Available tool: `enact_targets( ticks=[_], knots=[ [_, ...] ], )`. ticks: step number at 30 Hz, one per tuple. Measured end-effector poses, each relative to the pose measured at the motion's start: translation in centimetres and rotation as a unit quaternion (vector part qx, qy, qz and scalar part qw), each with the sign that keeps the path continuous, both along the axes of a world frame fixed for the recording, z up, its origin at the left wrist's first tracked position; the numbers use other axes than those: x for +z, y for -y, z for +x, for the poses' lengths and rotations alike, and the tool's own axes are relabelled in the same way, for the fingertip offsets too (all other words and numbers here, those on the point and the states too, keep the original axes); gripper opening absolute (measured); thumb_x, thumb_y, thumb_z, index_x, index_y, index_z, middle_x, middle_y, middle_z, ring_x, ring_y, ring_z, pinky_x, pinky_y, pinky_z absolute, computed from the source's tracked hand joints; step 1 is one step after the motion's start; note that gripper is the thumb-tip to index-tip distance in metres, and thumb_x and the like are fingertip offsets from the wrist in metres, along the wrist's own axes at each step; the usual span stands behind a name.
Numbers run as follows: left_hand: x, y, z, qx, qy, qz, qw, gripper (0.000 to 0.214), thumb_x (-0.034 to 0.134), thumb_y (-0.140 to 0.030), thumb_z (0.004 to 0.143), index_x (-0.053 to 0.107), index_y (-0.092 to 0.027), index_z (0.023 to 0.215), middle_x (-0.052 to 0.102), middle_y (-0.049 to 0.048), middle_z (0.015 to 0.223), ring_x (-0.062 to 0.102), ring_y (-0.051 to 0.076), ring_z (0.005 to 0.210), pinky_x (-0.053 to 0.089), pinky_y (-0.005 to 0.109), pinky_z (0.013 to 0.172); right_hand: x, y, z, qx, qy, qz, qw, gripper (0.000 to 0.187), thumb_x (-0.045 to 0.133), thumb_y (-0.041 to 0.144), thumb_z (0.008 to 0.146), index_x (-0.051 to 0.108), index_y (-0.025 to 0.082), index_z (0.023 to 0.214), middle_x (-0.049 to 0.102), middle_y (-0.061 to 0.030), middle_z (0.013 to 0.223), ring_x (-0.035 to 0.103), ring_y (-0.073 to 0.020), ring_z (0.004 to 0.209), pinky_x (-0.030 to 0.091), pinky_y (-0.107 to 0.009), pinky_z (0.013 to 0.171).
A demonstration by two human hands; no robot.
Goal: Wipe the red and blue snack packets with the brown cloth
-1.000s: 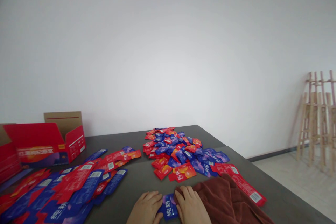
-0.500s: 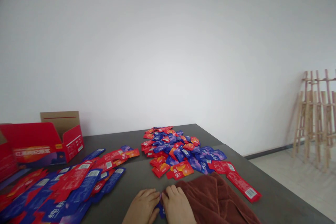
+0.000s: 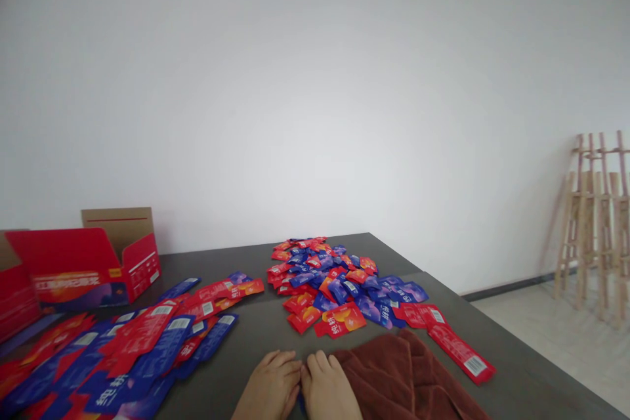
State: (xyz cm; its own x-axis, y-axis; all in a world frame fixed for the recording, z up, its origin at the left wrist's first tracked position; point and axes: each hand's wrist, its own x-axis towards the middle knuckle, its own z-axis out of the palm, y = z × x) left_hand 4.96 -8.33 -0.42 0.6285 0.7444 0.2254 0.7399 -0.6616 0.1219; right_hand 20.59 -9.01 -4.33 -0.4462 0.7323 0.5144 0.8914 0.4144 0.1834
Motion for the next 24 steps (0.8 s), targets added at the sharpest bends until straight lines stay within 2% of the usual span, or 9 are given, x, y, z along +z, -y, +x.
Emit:
enact_targets(
  ticks=[2,5,7,11,13,16,19,21,24],
  knots=[
    [0.1,0.1,-0.1,0.003,-0.004,-0.002,1.0,0.027,0.053,-0.017,0.089,0.065,-0.02,0.114,0.068,0.0049,0.115,0.054,0.024,0.115,0.033,0.041,0.105,1.6,-0.9,0.0,-0.005,-0.012,-0.039,0.999,0.016,0.057,0.013,0.085,0.067,0.022,0.094,0.062,-0.0015,0.085,0.054,-0.0206,0.082,0.038,-0.032,0.071],
    [0.3,0.3,-0.1,0.004,-0.02,-0.004,1.0,0.028,0.054,-0.019,0.089,0.064,-0.02,0.115,0.067,0.0056,0.117,0.053,0.026,0.117,0.033,0.043,0.105,3.0,-1.6,1.8,-0.001,-0.046,-0.067,0.997,0.019,0.059,0.014,0.085,0.067,0.023,0.1,0.063,-0.0003,0.088,0.055,-0.0188,0.085,0.038,-0.032,0.076],
    [0.5,0.3,0.0,0.001,-0.023,-0.004,1.0,0.028,0.053,-0.02,0.09,0.064,-0.02,0.115,0.067,0.0059,0.119,0.052,0.027,0.118,0.033,0.044,0.105,3.0,-1.6,3.5,-0.012,-0.063,-0.058,0.996,0.023,0.058,0.013,0.086,0.066,0.023,0.104,0.063,-0.0011,0.094,0.055,-0.0187,0.089,0.038,-0.032,0.079],
    [0.6,0.4,0.3,0.009,-0.011,-0.021,1.0,0.028,0.052,-0.021,0.091,0.065,-0.019,0.115,0.067,0.006,0.117,0.052,0.026,0.119,0.032,0.043,0.106,1.6,-0.4,5.8,-0.033,-0.048,0.003,0.998,0.03,0.059,0.01,0.083,0.064,0.021,0.11,0.064,-0.0037,0.099,0.054,-0.0217,0.09,0.038,-0.034,0.078],
    [0.6,0.4,0.4,0.013,-0.003,-0.027,1.0,0.027,0.053,-0.021,0.091,0.066,-0.019,0.115,0.067,0.0062,0.117,0.051,0.025,0.12,0.032,0.042,0.106,0.8,0.2,5.3,-0.024,-0.031,0.026,0.999,0.029,0.061,0.01,0.08,0.065,0.021,0.107,0.064,-0.0033,0.093,0.054,-0.0217,0.086,0.038,-0.034,0.075],
    [0.5,0.5,0.1,0.013,0.007,-0.027,1.0,0.03,0.056,-0.023,0.089,0.064,-0.017,0.117,0.066,0.0076,0.12,0.051,0.026,0.12,0.034,0.041,0.106,0.0,0.7,3.0,0.016,-0.019,0.052,0.998,0.022,0.063,0.012,0.079,0.066,0.021,0.099,0.064,-0.0025,0.088,0.055,-0.0214,0.083,0.039,-0.033,0.073],
    [0.5,0.6,-0.5,0.01,0.02,-0.038,0.999,0.034,0.057,-0.025,0.087,0.062,-0.019,0.121,0.061,0.0071,0.128,0.049,0.026,0.124,0.036,0.041,0.105,-0.1,0.8,0.9,0.057,-0.027,0.069,0.996,0.018,0.065,0.016,0.079,0.065,0.02,0.097,0.064,-0.0022,0.086,0.055,-0.0209,0.081,0.039,-0.033,0.073],
    [0.7,0.6,-1.0,0.011,0.027,-0.047,0.998,0.037,0.058,-0.023,0.086,0.06,-0.022,0.123,0.055,0.0059,0.135,0.045,0.026,0.128,0.037,0.041,0.105,0.6,1.1,0.9,0.081,-0.048,0.033,0.995,0.018,0.067,0.018,0.079,0.065,0.023,0.097,0.065,0.0001,0.087,0.055,-0.0196,0.082,0.039,-0.031,0.072],
    [1.1,0.7,-1.4,0.011,0.02,-0.069,0.997,0.045,0.059,-0.017,0.082,0.057,-0.022,0.127,0.051,0.0059,0.14,0.042,0.025,0.13,0.036,0.042,0.107,2.2,1.7,2.8,0.108,-0.091,-0.063,0.988,0.021,0.068,0.018,0.079,0.064,0.028,0.097,0.065,0.0041,0.094,0.056,-0.0174,0.088,0.038,-0.029,0.073]
  ],
)
